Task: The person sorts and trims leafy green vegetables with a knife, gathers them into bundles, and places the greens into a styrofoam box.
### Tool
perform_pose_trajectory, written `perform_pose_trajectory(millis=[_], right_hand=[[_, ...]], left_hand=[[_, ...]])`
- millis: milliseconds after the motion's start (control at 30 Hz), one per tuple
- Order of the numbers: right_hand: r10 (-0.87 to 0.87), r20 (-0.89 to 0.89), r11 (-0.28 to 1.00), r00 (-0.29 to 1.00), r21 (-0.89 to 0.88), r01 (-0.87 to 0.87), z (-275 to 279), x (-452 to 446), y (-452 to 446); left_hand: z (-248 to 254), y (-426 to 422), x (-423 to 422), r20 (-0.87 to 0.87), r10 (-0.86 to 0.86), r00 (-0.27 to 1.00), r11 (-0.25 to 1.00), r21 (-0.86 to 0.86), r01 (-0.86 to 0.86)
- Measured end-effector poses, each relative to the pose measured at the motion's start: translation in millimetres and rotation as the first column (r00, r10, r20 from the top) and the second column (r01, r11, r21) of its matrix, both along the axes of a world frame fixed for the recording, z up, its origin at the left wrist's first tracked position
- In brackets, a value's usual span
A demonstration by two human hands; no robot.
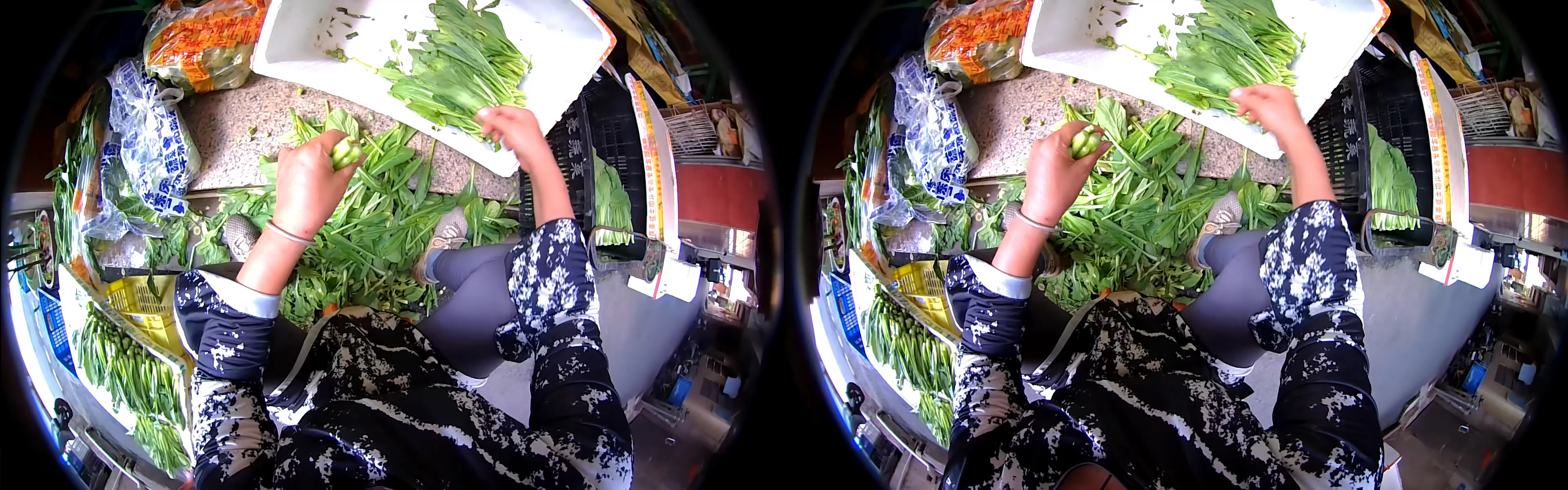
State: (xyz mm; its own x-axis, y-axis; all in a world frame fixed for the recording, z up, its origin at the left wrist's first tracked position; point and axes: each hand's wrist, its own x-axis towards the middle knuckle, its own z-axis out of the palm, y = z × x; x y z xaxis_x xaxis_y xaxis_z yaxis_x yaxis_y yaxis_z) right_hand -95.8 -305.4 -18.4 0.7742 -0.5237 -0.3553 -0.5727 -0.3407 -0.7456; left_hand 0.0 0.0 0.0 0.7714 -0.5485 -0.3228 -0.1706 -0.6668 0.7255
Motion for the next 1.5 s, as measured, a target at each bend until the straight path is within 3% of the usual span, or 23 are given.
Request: perform_pose_trajectory(millis=[33,67,100,167,233,300,367,400,467,567,700,833,967,1067,1133,1367,1500], right_hand=[[0.109,-0.037,0.993,0.993,-0.05,-0.111,13.3,2.5,26.1],[0.2,-0.055,0.98,0.978,0.009,-0.2,20.5,3.6,47.2],[0.306,-0.019,0.946,0.952,0.115,-0.302,10.0,12.5,76.1],[0.43,-0.025,0.888,0.902,0.188,-0.419,19.2,13.3,94.6],[0.41,-0.006,0.877,0.912,0.276,-0.393,25.6,9.9,102.2],[0.391,0.03,0.859,0.92,0.347,-0.376,27.2,10.4,104.8],[0.297,0.073,0.859,0.952,0.415,-0.299,24.5,10.1,111.7],[0.301,0.077,0.851,0.95,0.428,-0.304,24.7,9.9,116.5],[0.152,0.052,0.905,0.987,0.394,-0.16,26.6,12.1,124.6],[0.023,0.21,0.812,0.978,0.567,-0.141,17.6,10.9,123.5],[0.024,0.337,0.671,0.941,0.693,-0.264,17.7,8.7,130.1],[0.042,0.338,0.708,0.94,0.654,-0.267,19.4,11.5,135.4],[0.029,0.32,0.625,0.947,0.734,-0.267,22.2,10.6,135.1],[0.053,0.327,0.678,0.944,0.682,-0.274,25.9,10.2,140.1],[0.129,0.337,0.778,0.933,0.549,-0.306,25.6,11.3,140.3],[0.213,0.291,0.734,0.933,0.582,-0.35,3.5,11.8,119.5],[0.259,0.11,0.911,0.96,0.302,-0.28,-14.9,19.1,90.9]], left_hand=[[-1.0,-1.8,-2.6,0.243,-0.141,0.96,0.99,0.027,0.139],[-2.2,-4.0,-4.3,0.466,-0.271,0.842,0.961,0.087,0.262],[-0.3,5.2,-0.2,0.475,-0.298,0.828,0.954,0.15,0.258],[-14.3,-7.2,-5.8,0.768,-0.182,0.614,0.902,-0.119,0.416],[-17.5,-13.8,-12.9,0.744,-0.128,0.656,0.891,-0.204,0.406],[-16.2,-16.6,-10.6,0.529,-0.222,0.819,0.905,-0.203,0.375],[-24.8,-15.0,-4.3,0.469,-0.211,0.858,0.893,-0.264,0.364],[-25.0,-12.7,-3.8,0.329,-0.192,0.925,0.912,-0.288,0.292],[-28.3,-11.5,-0.5,0.052,-0.126,0.991,0.929,-0.345,0.136],[-31.5,-12.4,2.7,-0.279,-0.04,0.959,0.844,-0.524,-0.117],[-25.0,-7.7,3.0,-0.425,-0.054,0.904,0.825,-0.529,-0.199],[-22.5,-8.0,0.5,-0.493,-0.046,0.869,0.794,-0.546,-0.268],[-20.4,-5.6,0.3,-0.548,-0.083,0.832,0.769,-0.567,-0.296],[-23.5,-4.0,1.0,-0.532,-0.086,0.842,0.78,-0.562,-0.276],[-23.9,-4.2,1.4,-0.526,-0.095,0.845,0.784,-0.562,-0.263],[-32.7,-2.5,3.0,-0.523,-0.107,0.846,0.827,-0.518,-0.216],[-31.7,-1.4,4.4,-0.499,-0.099,0.861,0.84,-0.505,-0.196]])
